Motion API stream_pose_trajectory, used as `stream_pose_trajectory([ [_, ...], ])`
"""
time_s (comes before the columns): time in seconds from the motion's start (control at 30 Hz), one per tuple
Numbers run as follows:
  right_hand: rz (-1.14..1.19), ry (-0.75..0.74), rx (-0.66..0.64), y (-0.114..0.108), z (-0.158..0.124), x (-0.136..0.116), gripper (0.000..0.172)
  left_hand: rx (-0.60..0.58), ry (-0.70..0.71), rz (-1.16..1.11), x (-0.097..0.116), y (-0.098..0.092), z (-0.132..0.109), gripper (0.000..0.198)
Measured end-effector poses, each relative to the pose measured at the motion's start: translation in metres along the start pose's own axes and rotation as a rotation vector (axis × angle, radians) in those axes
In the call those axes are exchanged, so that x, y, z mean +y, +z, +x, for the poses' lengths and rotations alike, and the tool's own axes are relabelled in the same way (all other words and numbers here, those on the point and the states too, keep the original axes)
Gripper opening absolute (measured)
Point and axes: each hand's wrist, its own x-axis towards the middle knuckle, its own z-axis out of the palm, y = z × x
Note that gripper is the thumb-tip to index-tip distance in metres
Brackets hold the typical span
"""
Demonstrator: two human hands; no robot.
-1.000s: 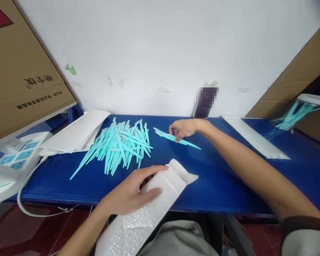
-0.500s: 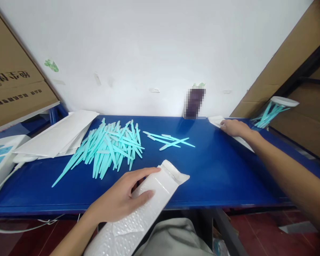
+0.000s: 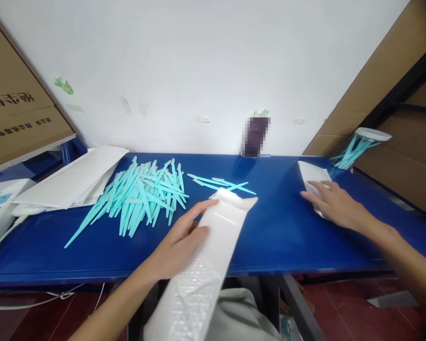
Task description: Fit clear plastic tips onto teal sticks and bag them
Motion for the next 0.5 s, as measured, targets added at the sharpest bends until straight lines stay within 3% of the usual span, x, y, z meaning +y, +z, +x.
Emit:
stream_pose_trajectory([
  [0.1, 0.003, -0.063, -0.080, 0.007, 0.021, -0.012, 0.074, -0.097, 0.009, -0.181, 0.017, 0.022, 0.024, 0.062],
  [0.2, 0.063, -0.237, -0.118, 0.003, 0.051, -0.028, 0.065, -0.134, -0.040, -0.344, 0.032, 0.041, 0.053, 0.099],
  [0.23, 0.067, -0.261, -0.138, 0.000, 0.061, -0.033, 0.062, -0.132, -0.058, -0.386, 0.035, 0.047, 0.063, 0.103],
  [0.37, 0.101, -0.259, -0.102, -0.024, 0.086, -0.056, 0.055, -0.042, -0.122, -0.396, 0.030, 0.064, 0.092, 0.072],
  [0.43, 0.194, -0.301, -0.069, -0.043, 0.083, -0.072, 0.052, 0.020, -0.156, -0.328, 0.022, 0.069, 0.094, 0.061],
  [0.5, 0.286, -0.330, -0.136, -0.063, 0.072, -0.090, 0.049, 0.019, -0.186, -0.251, 0.014, 0.070, 0.089, 0.059],
])
